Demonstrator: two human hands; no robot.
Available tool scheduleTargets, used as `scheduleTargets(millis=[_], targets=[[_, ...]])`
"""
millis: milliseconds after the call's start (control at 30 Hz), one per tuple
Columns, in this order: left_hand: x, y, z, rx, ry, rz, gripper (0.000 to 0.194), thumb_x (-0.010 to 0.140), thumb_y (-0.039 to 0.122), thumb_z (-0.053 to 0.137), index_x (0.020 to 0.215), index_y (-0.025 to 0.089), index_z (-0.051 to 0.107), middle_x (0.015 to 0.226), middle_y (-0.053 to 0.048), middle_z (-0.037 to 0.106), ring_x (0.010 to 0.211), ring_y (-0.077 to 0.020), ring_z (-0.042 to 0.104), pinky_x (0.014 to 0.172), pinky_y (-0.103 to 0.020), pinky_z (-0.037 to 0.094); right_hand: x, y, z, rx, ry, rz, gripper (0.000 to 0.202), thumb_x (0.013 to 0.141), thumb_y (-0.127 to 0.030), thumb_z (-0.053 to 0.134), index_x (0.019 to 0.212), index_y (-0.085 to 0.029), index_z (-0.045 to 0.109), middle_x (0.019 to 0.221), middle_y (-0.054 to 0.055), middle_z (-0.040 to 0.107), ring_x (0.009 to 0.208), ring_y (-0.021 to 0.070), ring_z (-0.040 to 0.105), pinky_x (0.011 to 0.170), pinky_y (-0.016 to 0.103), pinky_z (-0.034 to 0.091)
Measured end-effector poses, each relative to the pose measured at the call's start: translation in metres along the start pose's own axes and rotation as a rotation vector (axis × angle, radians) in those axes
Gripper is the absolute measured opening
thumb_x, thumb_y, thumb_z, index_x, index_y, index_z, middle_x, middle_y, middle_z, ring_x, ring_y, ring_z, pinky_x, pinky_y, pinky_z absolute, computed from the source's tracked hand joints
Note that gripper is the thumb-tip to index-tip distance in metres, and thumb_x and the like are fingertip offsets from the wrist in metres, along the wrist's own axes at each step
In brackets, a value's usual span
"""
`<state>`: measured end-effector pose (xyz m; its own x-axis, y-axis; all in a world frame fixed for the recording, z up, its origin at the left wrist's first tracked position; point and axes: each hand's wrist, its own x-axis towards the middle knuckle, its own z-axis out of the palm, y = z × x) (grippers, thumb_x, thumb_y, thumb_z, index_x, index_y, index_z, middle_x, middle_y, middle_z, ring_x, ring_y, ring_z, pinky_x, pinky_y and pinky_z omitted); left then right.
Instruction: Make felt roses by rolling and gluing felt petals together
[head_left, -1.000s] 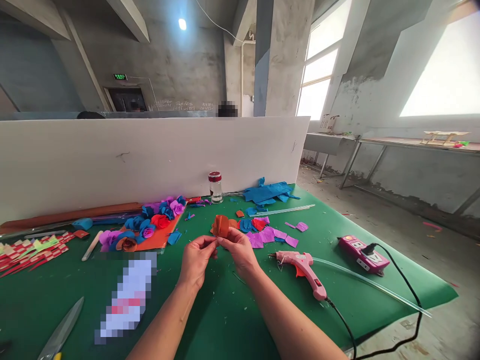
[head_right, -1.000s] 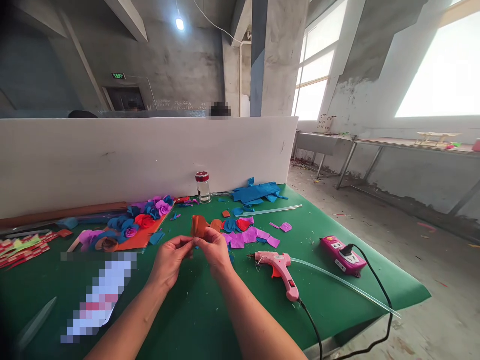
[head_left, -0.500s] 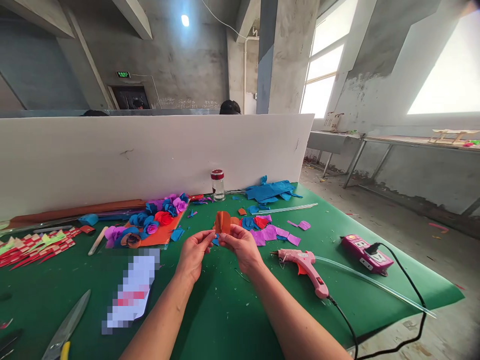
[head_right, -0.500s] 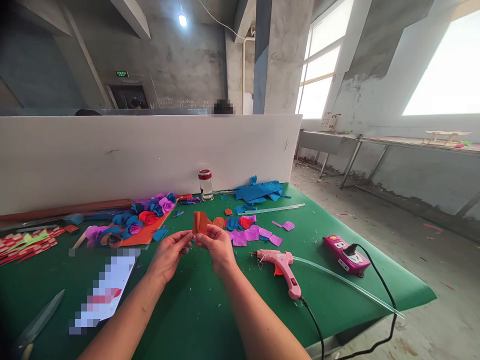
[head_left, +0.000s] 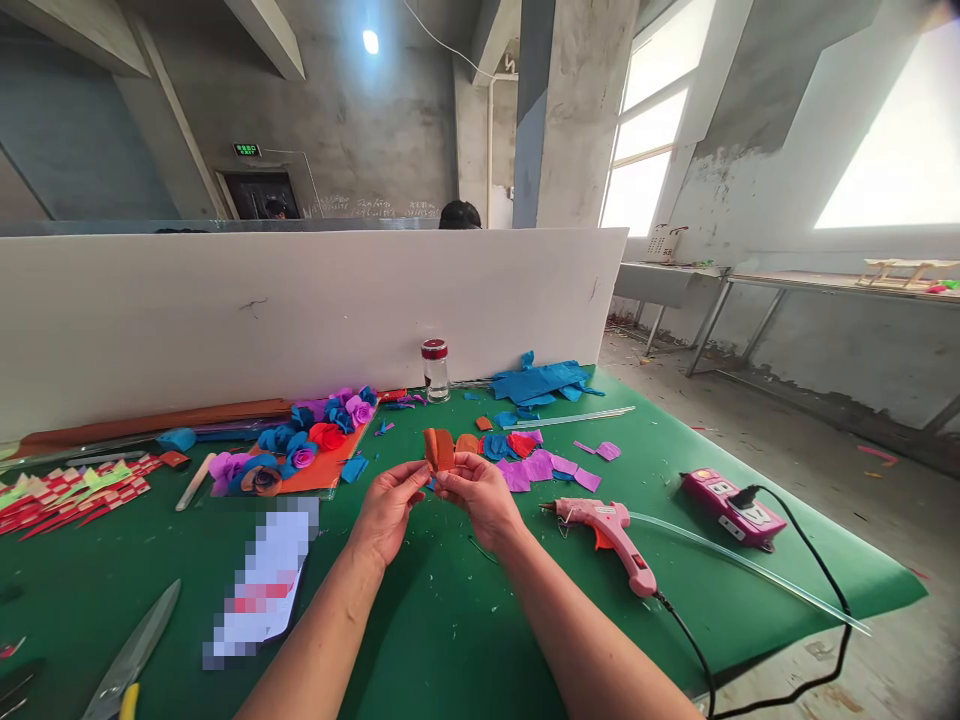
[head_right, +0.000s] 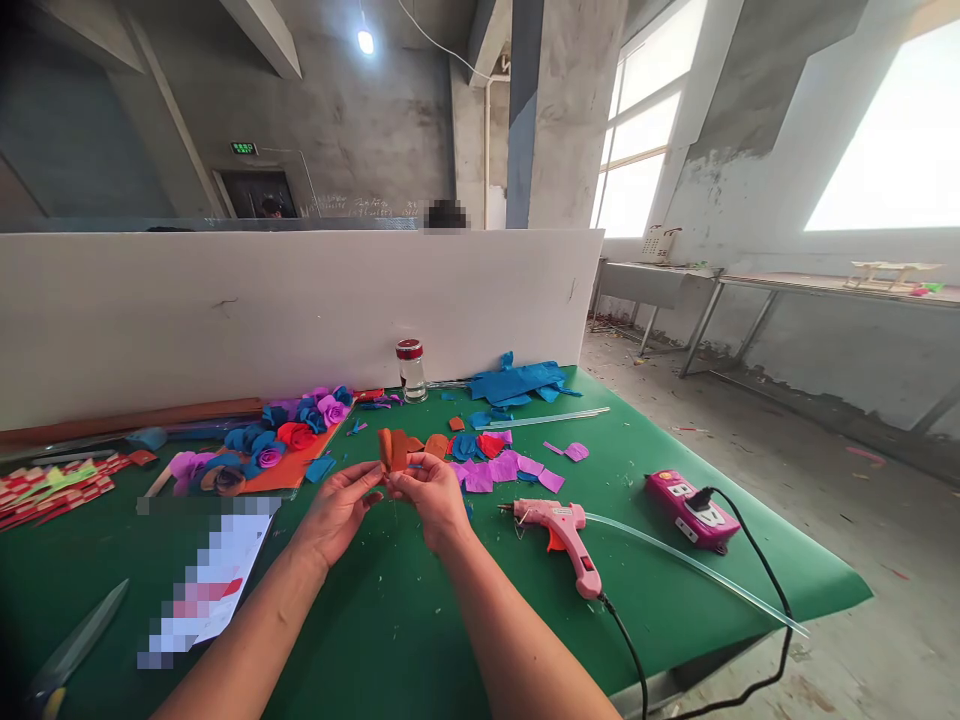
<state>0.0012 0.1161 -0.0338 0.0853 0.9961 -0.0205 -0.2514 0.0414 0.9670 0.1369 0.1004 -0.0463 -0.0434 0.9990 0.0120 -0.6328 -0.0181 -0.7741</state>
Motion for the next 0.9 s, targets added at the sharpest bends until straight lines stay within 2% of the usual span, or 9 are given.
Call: scheduleTargets(millis=[167, 467, 733, 900], targets=[[-0.001, -0.001, 0.001, -0.052, -0.018, -0.011, 0.033, 0.055, 0.036, 0.087, 0.080, 0.016, 0.079, 0.086, -0.010, 0.074, 0.074, -0.0152, 0.056, 0.066, -0.026, 0.038, -0.002, -0.001, 0.002, -0.015, -0.001, -0.004, 0.042, 0.049, -0.028, 0.089, 0.079, -0.017, 0.062, 0.065, -0.002, 0.068, 0.056, 0.0091, 0.060, 0.063, 0.023, 0.049], [-0.004, -0.004, 0.010, -0.188, 0.084, -0.064, 0.039, 0.042, 0.036, 0.092, 0.072, 0.016, 0.077, 0.071, -0.004, 0.071, 0.066, -0.0124, 0.056, 0.066, -0.026, 0.038, -0.001, 0.005, -0.001, -0.038, -0.018, -0.019, 0.042, 0.054, -0.033, 0.088, 0.081, -0.018, 0.059, 0.068, -0.001, 0.068, 0.059, 0.0114, 0.062, 0.067, 0.026, 0.050], [-0.010, -0.005, 0.017, -0.151, 0.120, -0.030, 0.036, 0.051, 0.040, 0.087, 0.073, 0.015, 0.075, 0.071, -0.003, 0.070, 0.065, -0.0116, 0.055, 0.064, -0.026, 0.035, 0.000, 0.008, 0.002, -0.051, 0.014, -0.028, 0.045, 0.051, -0.035, 0.089, 0.079, -0.018, 0.057, 0.063, -0.002, 0.067, 0.058, 0.0117, 0.061, 0.066, 0.026, 0.049], [-0.010, -0.006, 0.018, -0.125, 0.199, 0.017, 0.037, 0.050, 0.040, 0.087, 0.076, 0.016, 0.075, 0.077, -0.004, 0.072, 0.071, -0.0142, 0.057, 0.062, -0.026, 0.035, -0.002, 0.005, 0.004, -0.137, 0.024, -0.113, 0.038, 0.053, -0.035, 0.087, 0.077, -0.017, 0.063, 0.069, -0.001, 0.068, 0.062, 0.0120, 0.061, 0.067, 0.025, 0.048]])
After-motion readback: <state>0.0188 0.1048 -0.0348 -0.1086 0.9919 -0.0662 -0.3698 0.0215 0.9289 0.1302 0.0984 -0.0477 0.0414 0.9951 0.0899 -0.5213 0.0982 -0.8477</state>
